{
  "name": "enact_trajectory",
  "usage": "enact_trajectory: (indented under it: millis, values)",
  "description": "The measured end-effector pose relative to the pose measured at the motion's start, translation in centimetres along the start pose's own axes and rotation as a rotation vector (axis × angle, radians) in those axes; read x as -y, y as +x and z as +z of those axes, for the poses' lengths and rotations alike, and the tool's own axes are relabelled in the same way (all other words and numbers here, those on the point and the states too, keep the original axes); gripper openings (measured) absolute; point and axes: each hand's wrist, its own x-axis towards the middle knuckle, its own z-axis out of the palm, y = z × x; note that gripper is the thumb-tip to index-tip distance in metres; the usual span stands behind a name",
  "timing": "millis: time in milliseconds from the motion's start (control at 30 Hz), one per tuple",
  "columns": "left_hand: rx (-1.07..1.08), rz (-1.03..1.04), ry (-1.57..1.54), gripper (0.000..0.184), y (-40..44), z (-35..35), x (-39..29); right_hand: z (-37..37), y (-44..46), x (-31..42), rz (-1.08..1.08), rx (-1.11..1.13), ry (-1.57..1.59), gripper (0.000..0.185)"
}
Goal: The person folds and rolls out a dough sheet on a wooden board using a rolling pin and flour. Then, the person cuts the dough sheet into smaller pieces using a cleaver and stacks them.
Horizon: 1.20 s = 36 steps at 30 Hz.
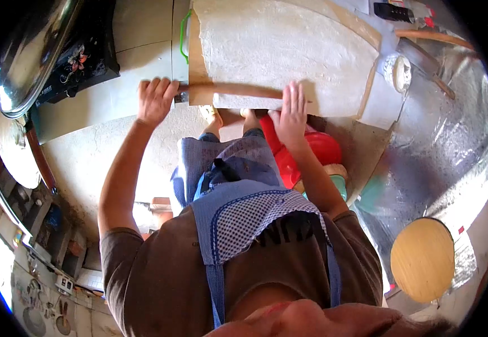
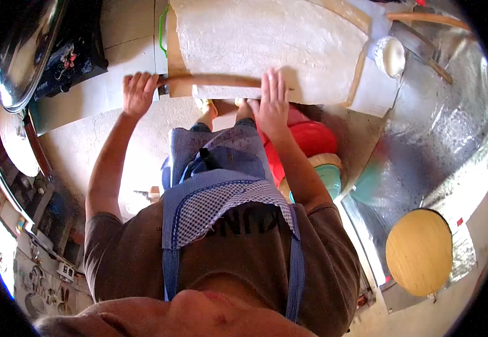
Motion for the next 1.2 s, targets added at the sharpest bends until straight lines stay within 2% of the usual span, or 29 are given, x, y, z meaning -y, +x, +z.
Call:
enact_trajectory:
  millis: [67,100,167,200,267,333,433,500,600,633,667,733,867,933,967,1000,1067,1100,1200]
  values:
    - [0.023,-0.043,-0.028,0.018,-1.2,-0.7,-1.0,-0.7,-1.8,0.6,0.008,0.089,-0.008,0.079]
    - [0.007,-0.033,-0.025,0.018,-0.2,-0.8,-0.7,-1.1,-1.0,-0.3,-0.059,0.064,0.064,0.078]
    - [-0.065,-0.02,-0.006,0.019,2.2,-0.7,-0.4,-2.3,3.5,-2.5,-0.057,-0.022,0.022,0.08]
    - [-0.033,-0.038,0.048,0.022,4.2,-0.6,-0.5,-2.8,5.9,-3.6,-0.061,-0.095,-0.012,0.081]
    - [-0.033,-0.042,0.001,0.023,6.5,0.2,-1.2,-2.6,8.9,-5.7,-0.031,-0.1,-0.059,0.082]
    - [-0.065,-0.033,0.06,0.024,5.4,0.9,-2.2,-2.1,8.0,-6.1,-0.002,-0.11,-0.096,0.084]
    - [0.065,-0.081,0.014,0.023,-0.9,0.4,-4.9,-1.6,-0.6,-4.4,-0.024,0.004,-0.01,0.085]
    - [0.09,-0.118,-0.034,0.023,-1.5,-0.2,-5.9,-2.6,-2.4,-3.4,-0.007,0.074,0.025,0.083]
    - [-0.01,-0.093,-0.016,0.022,0.8,0.4,-5.1,-3.4,1.4,-6.3,-0.073,-0.015,0.049,0.078]
    - [0.037,-0.119,0.017,0.022,2.7,-0.2,-5.8,-3.6,4.1,-7.6,-0.058,-0.099,0.062,0.074]
    - [-0.017,-0.109,-0.045,0.022,4.0,0.1,-6.0,-3.2,6.5,-9.3,-0.077,-0.221,0.068,0.073]
    - [0.014,-0.137,0.005,0.026,3.0,1.2,-7.8,-2.9,6.6,-10.0,-0.024,-0.142,-0.012,0.075]
    - [0.134,-0.219,-0.037,0.027,-2.6,1.4,-11.5,-2.4,-1.8,-9.7,-0.016,-0.028,-0.003,0.086]
    - [0.072,-0.238,-0.015,0.026,-1.7,0.6,-12.6,-3.4,-2.7,-10.0,-0.011,0.102,0.014,0.085]
    - [0.063,-0.242,-0.035,0.027,-0.8,0.9,-12.7,-3.5,-1.6,-11.2,-0.044,0.091,-0.002,0.085]
    - [0.065,-0.249,-0.058,0.028,0.6,0.6,-13.1,-4.0,0.5,-12.5,-0.106,-0.046,0.009,0.081]
    - [0.032,-0.241,-0.06,0.031,4.6,1.1,-14.9,-5.1,5.4,-14.9,-0.029,-0.135,-0.018,0.078]
    - [0.084,-0.244,-0.003,0.032,4.7,2.7,-15.9,-5.2,6.2,-15.9,0.013,-0.164,0.061,0.076]
    - [0.072,-0.244,-0.08,0.034,2.8,2.5,-19.4,-4.1,0.6,-17.2,-0.016,-0.061,-0.09,0.08]
